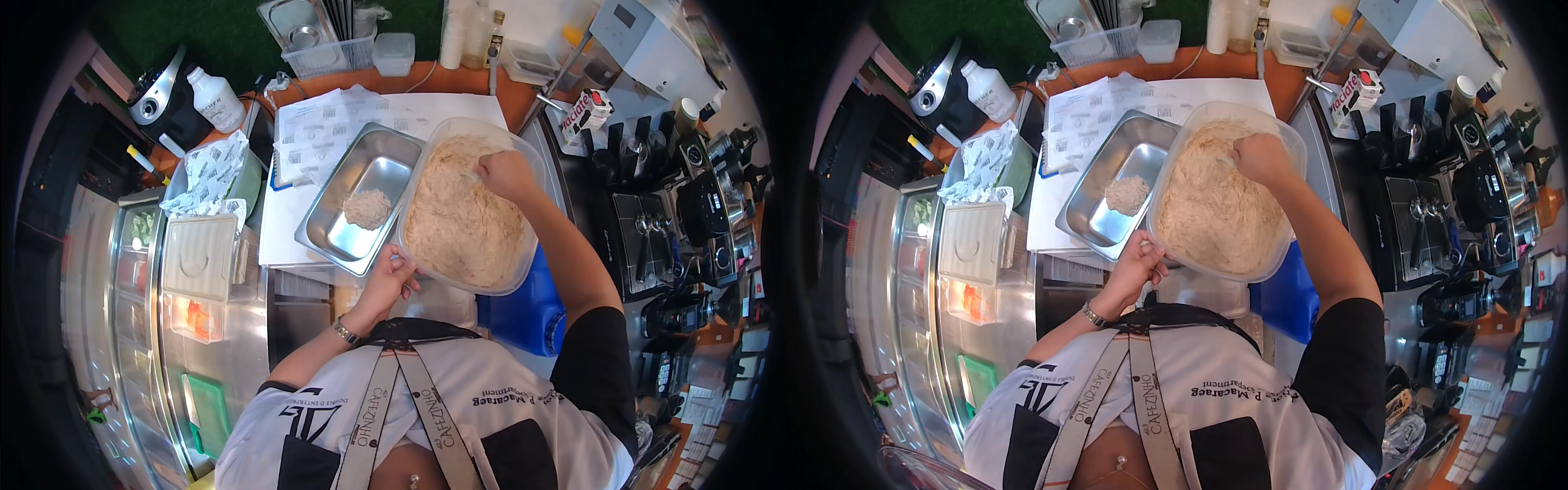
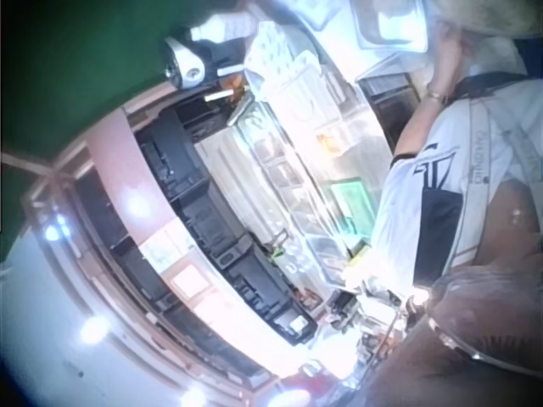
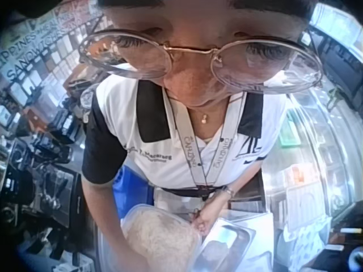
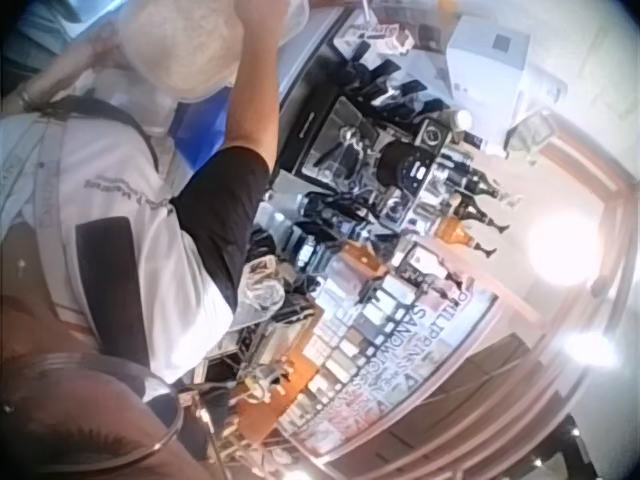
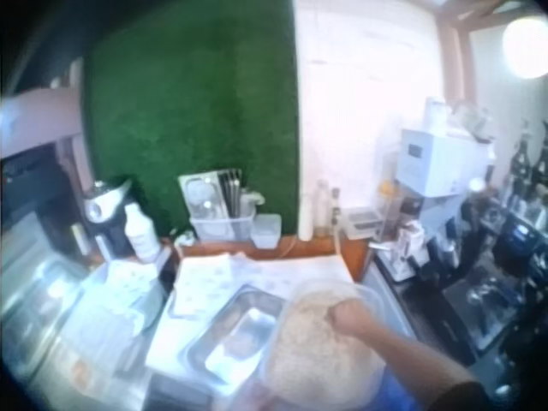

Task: The person scoops a thick, beige food mixture from a large plastic container into a rectangular metal tray using a spoon. They repeatedly transfer the mixture, scraping the sides of the container to empty it into the tray.

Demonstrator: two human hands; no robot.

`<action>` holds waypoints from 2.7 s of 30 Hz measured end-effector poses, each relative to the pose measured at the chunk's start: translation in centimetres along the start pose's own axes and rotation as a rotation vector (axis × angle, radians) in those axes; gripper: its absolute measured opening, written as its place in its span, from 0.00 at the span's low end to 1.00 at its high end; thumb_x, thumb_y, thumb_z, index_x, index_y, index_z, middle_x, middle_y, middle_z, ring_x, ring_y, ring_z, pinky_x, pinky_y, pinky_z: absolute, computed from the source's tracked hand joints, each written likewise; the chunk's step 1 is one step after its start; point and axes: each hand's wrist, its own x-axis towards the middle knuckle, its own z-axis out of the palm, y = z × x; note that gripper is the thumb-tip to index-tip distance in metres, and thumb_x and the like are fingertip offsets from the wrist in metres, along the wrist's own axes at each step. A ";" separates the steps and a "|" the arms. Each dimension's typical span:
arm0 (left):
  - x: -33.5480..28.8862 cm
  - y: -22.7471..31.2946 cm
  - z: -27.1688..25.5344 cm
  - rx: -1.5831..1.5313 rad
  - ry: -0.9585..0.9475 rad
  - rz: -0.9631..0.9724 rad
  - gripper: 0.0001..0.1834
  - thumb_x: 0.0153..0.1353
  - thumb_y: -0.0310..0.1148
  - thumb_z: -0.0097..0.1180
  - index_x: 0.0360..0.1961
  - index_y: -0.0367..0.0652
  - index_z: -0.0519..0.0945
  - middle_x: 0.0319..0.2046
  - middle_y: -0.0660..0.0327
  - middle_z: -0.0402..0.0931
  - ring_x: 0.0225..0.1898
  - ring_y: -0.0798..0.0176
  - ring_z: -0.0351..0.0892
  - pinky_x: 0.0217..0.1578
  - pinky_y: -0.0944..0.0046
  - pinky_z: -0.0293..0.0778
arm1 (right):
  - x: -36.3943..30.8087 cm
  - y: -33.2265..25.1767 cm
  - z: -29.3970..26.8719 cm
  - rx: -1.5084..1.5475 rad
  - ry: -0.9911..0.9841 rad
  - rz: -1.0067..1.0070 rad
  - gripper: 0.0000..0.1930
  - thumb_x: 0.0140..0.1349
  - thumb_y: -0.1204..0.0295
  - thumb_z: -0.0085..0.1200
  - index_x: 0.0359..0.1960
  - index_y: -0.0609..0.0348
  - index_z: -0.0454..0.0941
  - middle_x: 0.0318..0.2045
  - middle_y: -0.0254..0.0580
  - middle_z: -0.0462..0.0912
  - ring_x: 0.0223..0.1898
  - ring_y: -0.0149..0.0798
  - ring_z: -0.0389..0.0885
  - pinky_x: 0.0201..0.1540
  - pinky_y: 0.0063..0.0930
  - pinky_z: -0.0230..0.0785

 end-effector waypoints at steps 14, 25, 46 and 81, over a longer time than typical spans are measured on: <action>-1.0 -0.2 -1.6 0.037 0.006 0.011 0.16 0.67 0.32 0.54 0.52 0.45 0.63 0.34 0.60 0.76 0.31 0.70 0.76 0.25 0.73 0.68 | -1.3 4.4 2.7 0.581 -0.106 0.159 0.12 0.53 0.64 0.64 0.24 0.60 0.78 0.21 0.42 0.81 0.25 0.38 0.79 0.32 0.32 0.70; -6.9 1.9 -9.2 -0.041 0.094 0.019 0.14 0.65 0.30 0.54 0.50 0.46 0.69 0.32 0.63 0.76 0.30 0.70 0.75 0.28 0.72 0.67 | -3.8 7.4 -3.4 0.813 -0.175 0.226 0.11 0.58 0.67 0.63 0.23 0.59 0.77 0.17 0.30 0.75 0.19 0.24 0.71 0.22 0.22 0.63; -11.7 1.5 -16.2 -0.249 0.402 0.185 0.11 0.65 0.29 0.53 0.48 0.44 0.71 0.31 0.62 0.76 0.29 0.69 0.75 0.26 0.71 0.68 | 11.1 -11.5 -13.9 -0.102 -0.119 -0.156 0.10 0.50 0.67 0.64 0.31 0.61 0.84 0.29 0.45 0.86 0.32 0.42 0.85 0.33 0.35 0.76; -3.9 7.7 -19.3 -0.064 -0.363 -0.094 0.12 0.65 0.28 0.54 0.49 0.42 0.71 0.31 0.62 0.77 0.23 0.73 0.70 0.22 0.75 0.63 | 1.2 -10.1 -7.0 0.614 0.092 0.559 0.12 0.51 0.67 0.68 0.24 0.62 0.79 0.22 0.46 0.82 0.24 0.39 0.81 0.31 0.34 0.73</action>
